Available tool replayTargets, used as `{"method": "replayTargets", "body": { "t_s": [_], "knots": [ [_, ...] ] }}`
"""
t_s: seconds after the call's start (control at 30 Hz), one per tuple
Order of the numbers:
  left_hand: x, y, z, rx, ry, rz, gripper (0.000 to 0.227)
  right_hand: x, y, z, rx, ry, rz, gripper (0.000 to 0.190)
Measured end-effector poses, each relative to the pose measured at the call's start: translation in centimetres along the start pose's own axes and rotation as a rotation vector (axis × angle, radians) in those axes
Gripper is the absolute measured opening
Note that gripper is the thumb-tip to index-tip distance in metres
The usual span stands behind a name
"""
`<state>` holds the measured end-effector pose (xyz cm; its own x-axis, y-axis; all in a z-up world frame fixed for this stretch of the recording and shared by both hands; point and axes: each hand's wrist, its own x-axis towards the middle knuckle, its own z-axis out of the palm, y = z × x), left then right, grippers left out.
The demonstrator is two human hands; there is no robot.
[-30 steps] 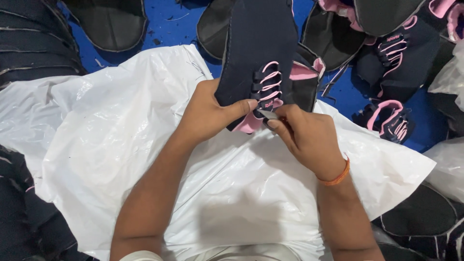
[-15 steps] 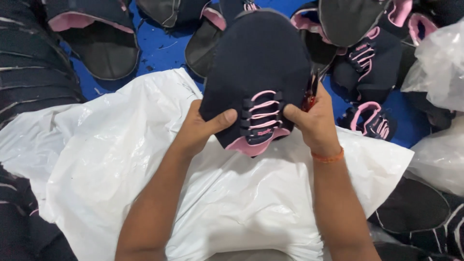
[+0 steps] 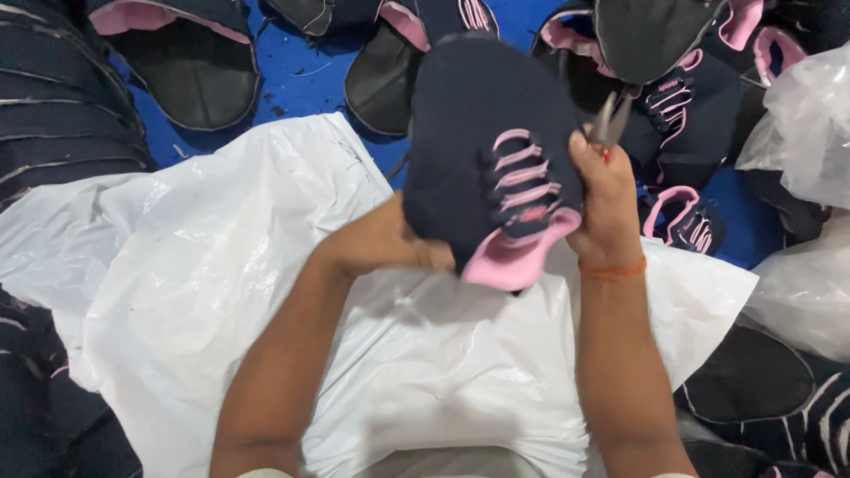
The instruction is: The person sits on the floor and uses scissors to trim excess pink laces and fabric from the edges of black shoes. They repeatedly pick up shoes, cut the loose threads, and place the finished items into a pile.
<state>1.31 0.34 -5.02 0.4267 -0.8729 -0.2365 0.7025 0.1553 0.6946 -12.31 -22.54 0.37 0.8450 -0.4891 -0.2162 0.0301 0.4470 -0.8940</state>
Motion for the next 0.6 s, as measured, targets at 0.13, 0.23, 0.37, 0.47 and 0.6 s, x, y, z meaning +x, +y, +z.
{"method": "replayTargets", "body": {
  "t_s": [0.13,0.23,0.37,0.47,0.6],
  "knots": [
    [0.3,-2.6,-0.3,0.367,-0.412,0.153,0.060,1.2,1.2,-3.1,0.303,0.123,0.247,0.017],
    [0.8,-2.1,0.5,-0.087,-0.150,0.103,0.051,0.4,0.9,-1.8,0.543,-0.028,0.320,0.021],
    [1.0,-0.3,1.2,-0.636,-0.019,0.237,0.046,-0.5,2.2,-0.5,0.550,-0.061,0.293,0.022],
    [1.1,-1.2,1.5,-0.580,0.076,0.199,0.048,-0.2,2.9,-0.6,0.399,-0.085,0.220,0.023],
    [0.9,-0.7,2.2,-0.573,0.027,0.204,0.049,-0.3,1.9,1.0,0.250,-0.114,0.152,0.018]
  ]
}}
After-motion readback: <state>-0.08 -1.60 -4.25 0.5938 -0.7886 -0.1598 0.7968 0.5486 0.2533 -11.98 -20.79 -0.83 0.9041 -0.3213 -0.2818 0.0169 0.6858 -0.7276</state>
